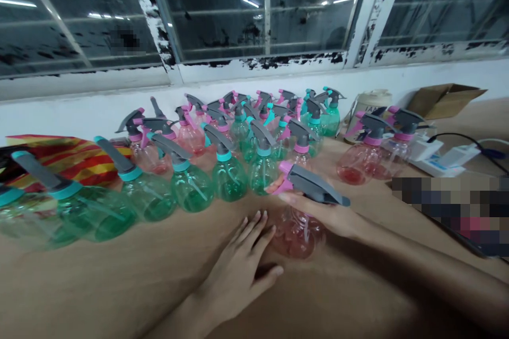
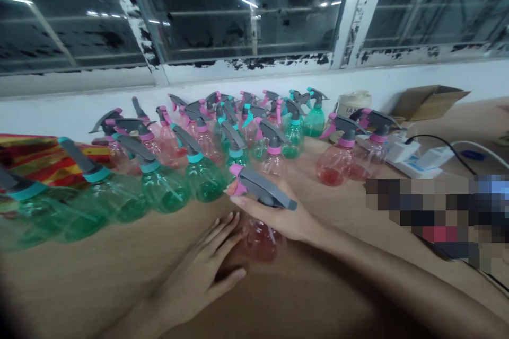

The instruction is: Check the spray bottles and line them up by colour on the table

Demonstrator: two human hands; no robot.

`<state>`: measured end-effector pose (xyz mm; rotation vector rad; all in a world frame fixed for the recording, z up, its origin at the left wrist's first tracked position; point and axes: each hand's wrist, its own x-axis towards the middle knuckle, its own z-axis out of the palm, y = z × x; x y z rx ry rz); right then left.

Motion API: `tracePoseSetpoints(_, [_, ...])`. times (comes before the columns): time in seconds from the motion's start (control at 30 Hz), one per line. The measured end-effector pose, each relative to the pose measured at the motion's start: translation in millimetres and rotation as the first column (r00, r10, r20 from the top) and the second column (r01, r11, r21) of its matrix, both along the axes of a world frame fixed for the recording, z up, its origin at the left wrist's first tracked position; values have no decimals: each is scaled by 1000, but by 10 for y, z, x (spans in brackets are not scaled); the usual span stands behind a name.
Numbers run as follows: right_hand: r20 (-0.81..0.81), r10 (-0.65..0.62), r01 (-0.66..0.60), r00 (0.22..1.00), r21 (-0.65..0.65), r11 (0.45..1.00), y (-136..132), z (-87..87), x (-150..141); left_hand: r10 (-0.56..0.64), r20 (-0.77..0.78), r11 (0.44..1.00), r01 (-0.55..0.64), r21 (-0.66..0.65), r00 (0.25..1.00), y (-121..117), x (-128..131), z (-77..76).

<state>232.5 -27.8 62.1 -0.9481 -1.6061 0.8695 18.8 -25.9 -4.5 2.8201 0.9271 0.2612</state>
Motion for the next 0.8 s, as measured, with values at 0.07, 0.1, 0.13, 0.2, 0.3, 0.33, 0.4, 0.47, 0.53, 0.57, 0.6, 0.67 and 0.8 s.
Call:
tracePoseSetpoints(0.07, [-12, -9, 9, 1000, -25, 1000, 2, 14, -22, 3, 13, 1000, -3, 9, 1000, 7, 1, -9])
tracePoseSetpoints(0.1, [-16, -28, 27, 999, -41, 999, 3, 18, -30, 3, 19, 1000, -3, 14, 1000, 10, 2, -11])
tracePoseSetpoints(0.13, [-17, -50, 49, 999, -57, 997, 4, 20, -35, 1, 25, 1000, -1, 18, 1000, 13, 2, -9])
tracePoseSetpoints(0.2, [5, -74, 74, 997, -64, 995, 5, 28, -38, -6, 27, 1000, 5, 26, 1000, 16, 4, 1])
tracePoseSetpoints(0.3, [72, -90, 92, 993, -16, 996, -6, 47, -29, -8, 2, 999, 8, 34, 1000, 15, 7, 17])
tracePoseSetpoints(0.33, [86, -103, 103, 991, 3, 995, -13, 51, -24, -7, -2, 999, 7, 36, 1000, 14, 7, 18])
tracePoseSetpoints(0.4, [98, -124, 122, 987, 29, 992, -29, 52, -16, -4, 1, 999, 4, 43, 1000, 12, 5, 9])
tracePoseSetpoints(0.47, [83, -133, 129, 988, 46, 991, -41, 38, -9, -7, 5, 999, 6, 54, 1000, 10, 0, -8])
tracePoseSetpoints(0.53, [69, -143, 139, 987, 58, 989, -41, 17, -3, -6, 0, 998, 6, 61, 1000, 10, -4, -19])
tracePoseSetpoints(0.57, [66, -144, 141, 987, 58, 988, -38, 8, 0, -6, -4, 998, 6, 61, 1000, 10, -5, -19])
tracePoseSetpoints(0.6, [67, -132, 128, 989, 55, 990, -33, 3, 3, -6, -8, 998, 6, 57, 1000, 10, -5, -15])
tracePoseSetpoints(0.67, [58, -78, 76, 995, 38, 996, -24, 5, 6, -11, -11, 999, 11, 43, 1000, 10, -2, 2])
tracePoseSetpoints(0.8, [-14, -14, 14, 1000, 23, 1000, -26, 27, -6, -14, -21, 1000, 14, 24, 1000, 8, 11, 37])
